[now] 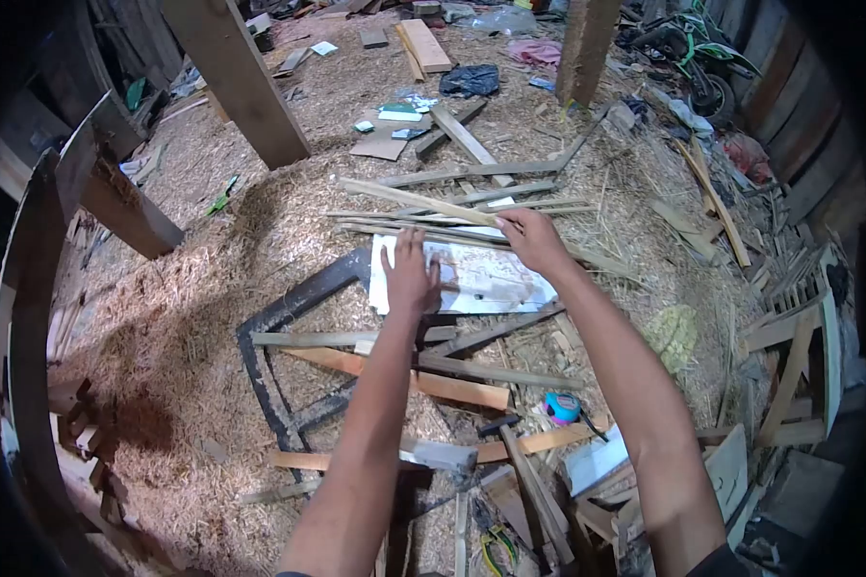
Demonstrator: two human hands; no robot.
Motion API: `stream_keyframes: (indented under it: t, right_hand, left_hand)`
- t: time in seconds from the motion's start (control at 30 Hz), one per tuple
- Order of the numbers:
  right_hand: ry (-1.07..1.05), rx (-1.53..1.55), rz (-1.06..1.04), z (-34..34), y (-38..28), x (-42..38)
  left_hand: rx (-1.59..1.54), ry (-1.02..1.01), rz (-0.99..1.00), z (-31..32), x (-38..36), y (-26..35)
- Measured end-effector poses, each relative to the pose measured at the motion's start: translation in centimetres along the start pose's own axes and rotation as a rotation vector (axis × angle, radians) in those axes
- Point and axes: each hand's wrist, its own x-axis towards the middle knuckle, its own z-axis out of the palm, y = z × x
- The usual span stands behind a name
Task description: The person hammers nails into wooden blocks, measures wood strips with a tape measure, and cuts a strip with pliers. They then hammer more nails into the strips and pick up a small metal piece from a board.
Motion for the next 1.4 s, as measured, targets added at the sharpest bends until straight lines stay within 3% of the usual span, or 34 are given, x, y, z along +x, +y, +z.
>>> stream_keyframes:
  t: [0.07, 0.17, 0.2, 0.23, 0.3, 0.33, 0.47, 0.5, 0.53, 0.63, 0.67, 0.77, 0.83, 0.87, 0.97, 1.1, 1.23, 1.33, 1.4]
  right_hand:
    - [-0.021, -0.018, -0.029, -1.5, -1.6, -0.7]
    - [-0.038, -0.066, -0.054, -3.3, -4.7, -2.5]
    - [-0.102, -0.009, 0.082, -3.8, -6.2, -3.3]
    - [-0.077, 0.046, 0.024, -3.7, -6.5, -4.1]
    - [-0.036, 0.054, 0.07, -3.0, -8.0, -6.2]
    - [-0.039, 0.061, 0.047, -3.4, -9.3, -7.0]
    - [-0.068, 0.111, -0.014, -3.4, -13.5, -10.8]
    - [-0.067, 0.116, -0.021, -3.7, -13.7, -11.6]
    - [-0.157, 0.17, 0.165, -3.9, -14.2, -12.8]
    - [-0.31, 0.094, 0.078, -5.0, -13.2, -15.9]
    - [-0.342, 0.035, 0.087, -5.0, -13.6, -17.9]
    - [-0.405, -0.113, 0.071, -5.5, -14.8, -19.9]
    - [-0.448, -0.145, 0.118, -4.6, -13.3, -22.4]
    - [-0.491, -0.178, 0.109, -4.0, -11.8, -23.0]
    - [-0.351, -0.236, -0.007, -3.6, -9.8, -24.8]
    - [-0.109, -0.35, -0.091, -2.6, -9.2, -24.9]
    - [-0.121, -0.589, -0.132, -1.8, -7.7, -23.6]
    - [-0.063, -0.508, 0.052, -0.4, -6.6, -24.1]
    - [-0.08, -0.497, 0.211, 0.4, -6.1, -24.7]
  left_hand:
    - [-0.044, 0.085, -0.04, -1.8, 0.0, 0.6]
    - [-0.606, -0.005, -0.265, -7.3, 0.5, 2.0]
    - [-0.862, 0.031, -0.358, -7.0, 0.7, 1.3]
    - [-1.111, -0.087, -0.381, -10.3, 0.8, 2.2]
    - [-1.306, -0.108, -0.466, -14.6, 1.1, 3.4]
    - [-1.373, -0.038, -0.59, -16.3, 1.5, 4.0]
    - [-1.473, 0.205, -0.645, -21.5, 0.7, 4.0]
    - [-1.434, 0.254, -0.66, -22.1, 0.6, 3.0]
    - [-1.395, 0.293, -0.704, -22.2, -1.4, 1.3]
    - [-1.451, 0.458, -0.743, -23.1, -7.5, -1.1]
    - [-1.422, 0.399, -0.825, -25.1, -10.1, -0.1]
    - [-1.345, 0.183, -1.025, -24.1, -16.8, -4.6]
    - [-1.409, 0.162, -1.22, -23.9, -20.5, -6.0]
    - [-1.402, 0.169, -1.185, -22.7, -22.2, -7.4]
    - [-1.185, -0.03, -1.117, -22.9, -24.0, -7.2]
    - [-1.274, -0.058, -1.112, -22.7, -20.4, -5.8]
    - [-1.191, -0.086, -0.955, -20.0, -17.3, -6.8]
    - [-1.171, -0.01, -1.033, -17.2, -16.5, -6.0]
    - [-0.999, -0.017, -1.018, -16.2, -17.3, -5.2]
